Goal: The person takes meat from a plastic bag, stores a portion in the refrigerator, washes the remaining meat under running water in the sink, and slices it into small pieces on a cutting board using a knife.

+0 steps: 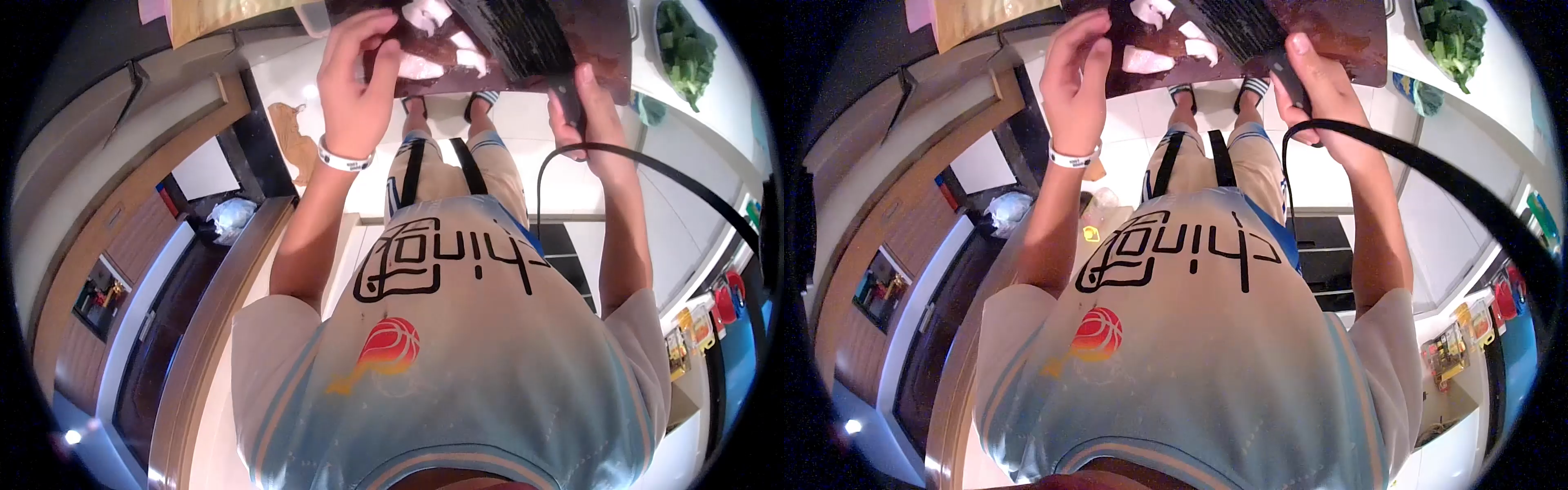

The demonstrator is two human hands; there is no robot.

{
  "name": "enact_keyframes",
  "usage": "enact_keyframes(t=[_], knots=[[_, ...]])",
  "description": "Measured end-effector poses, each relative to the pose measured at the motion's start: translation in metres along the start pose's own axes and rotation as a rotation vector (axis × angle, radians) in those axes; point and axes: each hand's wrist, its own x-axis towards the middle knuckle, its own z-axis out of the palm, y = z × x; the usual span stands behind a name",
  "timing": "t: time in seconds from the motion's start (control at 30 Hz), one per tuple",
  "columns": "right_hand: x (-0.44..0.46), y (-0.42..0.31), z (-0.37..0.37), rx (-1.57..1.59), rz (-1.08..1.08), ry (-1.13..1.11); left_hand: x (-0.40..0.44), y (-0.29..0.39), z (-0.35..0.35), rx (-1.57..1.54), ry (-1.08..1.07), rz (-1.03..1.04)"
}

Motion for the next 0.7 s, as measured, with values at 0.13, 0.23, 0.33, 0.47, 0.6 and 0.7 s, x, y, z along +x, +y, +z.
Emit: enact_keyframes(t=[0.13,0.23,0.33,0.47,0.6,0.7], knots=[[-0.003,0.009,0.020,-0.264,-0.078,-0.024,-0.032,0.010,-0.012,0.451,-0.158,0.222],[0.005,0.014,0.028,-0.435,-0.083,-0.057,-0.040,-0.008,-0.002,0.523,-0.214,0.326],[0.009,0.008,0.033,-0.563,-0.099,-0.103,-0.044,-0.017,0.001,0.612,-0.247,0.381],[0.018,0.008,0.026,-0.676,-0.061,-0.191,-0.045,-0.024,0.000,0.633,-0.288,0.412],[0.021,0.005,0.025,-0.691,-0.141,-0.215,-0.046,-0.029,0.001,0.637,-0.286,0.435],[0.023,0.004,0.024,-0.702,-0.140,-0.234,-0.048,-0.032,-0.002,0.644,-0.297,0.433]])
